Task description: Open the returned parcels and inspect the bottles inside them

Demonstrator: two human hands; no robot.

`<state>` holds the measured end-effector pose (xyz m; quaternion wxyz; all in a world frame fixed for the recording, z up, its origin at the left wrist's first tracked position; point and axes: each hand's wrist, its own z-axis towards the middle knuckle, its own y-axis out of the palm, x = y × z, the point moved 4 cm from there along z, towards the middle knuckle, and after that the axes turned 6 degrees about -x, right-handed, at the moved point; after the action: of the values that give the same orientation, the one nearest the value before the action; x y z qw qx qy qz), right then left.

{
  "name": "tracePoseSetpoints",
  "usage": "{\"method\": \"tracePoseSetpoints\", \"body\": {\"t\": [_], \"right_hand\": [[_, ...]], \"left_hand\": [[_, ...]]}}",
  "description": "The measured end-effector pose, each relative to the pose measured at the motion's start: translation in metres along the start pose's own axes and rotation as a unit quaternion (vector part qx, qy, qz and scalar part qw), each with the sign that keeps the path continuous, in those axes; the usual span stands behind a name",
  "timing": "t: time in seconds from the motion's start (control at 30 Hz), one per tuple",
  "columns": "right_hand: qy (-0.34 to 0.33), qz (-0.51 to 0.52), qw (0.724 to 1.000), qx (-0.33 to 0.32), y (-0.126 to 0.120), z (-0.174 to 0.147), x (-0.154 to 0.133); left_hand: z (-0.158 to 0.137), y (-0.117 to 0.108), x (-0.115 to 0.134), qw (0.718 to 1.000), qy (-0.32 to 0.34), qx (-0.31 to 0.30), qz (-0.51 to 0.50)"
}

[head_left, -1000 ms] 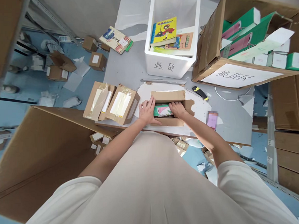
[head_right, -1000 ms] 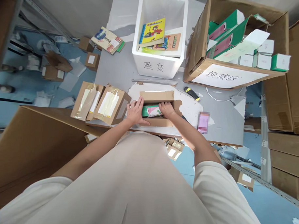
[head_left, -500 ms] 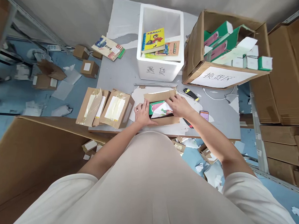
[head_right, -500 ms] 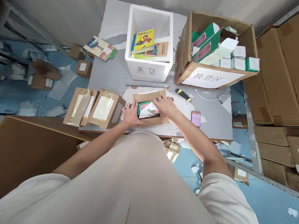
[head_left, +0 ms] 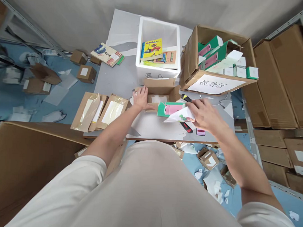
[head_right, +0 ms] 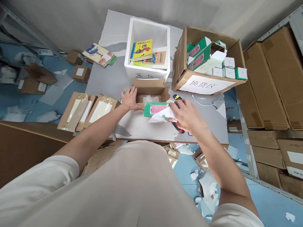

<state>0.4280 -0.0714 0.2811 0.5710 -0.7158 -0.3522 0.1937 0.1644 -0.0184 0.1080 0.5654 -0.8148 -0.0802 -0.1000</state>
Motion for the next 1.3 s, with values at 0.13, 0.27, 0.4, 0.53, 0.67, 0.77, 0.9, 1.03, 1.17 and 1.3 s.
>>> {"method": "tracePoseSetpoints", "body": {"t": [0.13,0.27,0.4,0.53,0.67,0.77,0.9,1.03,1.17,1.3], "right_hand": [[-0.016,-0.052,0.997,-0.054,0.021,-0.002,-0.032],[-0.062,-0.053,0.993,-0.087,0.063,0.023,-0.068],[-0.115,-0.061,0.988,-0.082,0.096,0.046,-0.1],[-0.139,-0.054,0.987,-0.051,0.111,0.052,-0.117],[-0.196,-0.027,0.98,-0.022,0.112,0.048,-0.12],[-0.242,-0.006,0.97,-0.011,0.111,0.045,-0.117],[-0.272,0.07,0.96,-0.011,0.113,0.044,-0.114],[-0.276,0.134,0.952,0.003,0.114,0.036,-0.116],[-0.238,0.238,0.942,0.014,0.118,0.009,-0.104],[-0.027,0.464,0.876,0.125,0.142,-0.027,-0.061]], "left_hand": [[-0.038,-0.003,0.015,0.996,0.061,0.057,-0.04],[-0.099,0.042,0.049,0.955,0.265,-0.006,-0.133],[-0.113,0.094,0.06,0.944,0.231,-0.025,-0.235],[-0.106,0.121,0.059,0.924,0.219,0.003,-0.315],[-0.106,0.134,0.048,0.924,0.173,0.022,-0.341],[-0.105,0.138,0.038,0.919,0.163,0.018,-0.358],[-0.102,0.136,0.021,0.912,0.147,0.006,-0.383],[-0.099,0.129,0.007,0.925,0.115,-0.025,-0.361],[-0.096,0.121,0.0,0.936,0.118,-0.047,-0.329],[-0.094,0.119,-0.006,0.938,0.127,-0.037,-0.32]]}}
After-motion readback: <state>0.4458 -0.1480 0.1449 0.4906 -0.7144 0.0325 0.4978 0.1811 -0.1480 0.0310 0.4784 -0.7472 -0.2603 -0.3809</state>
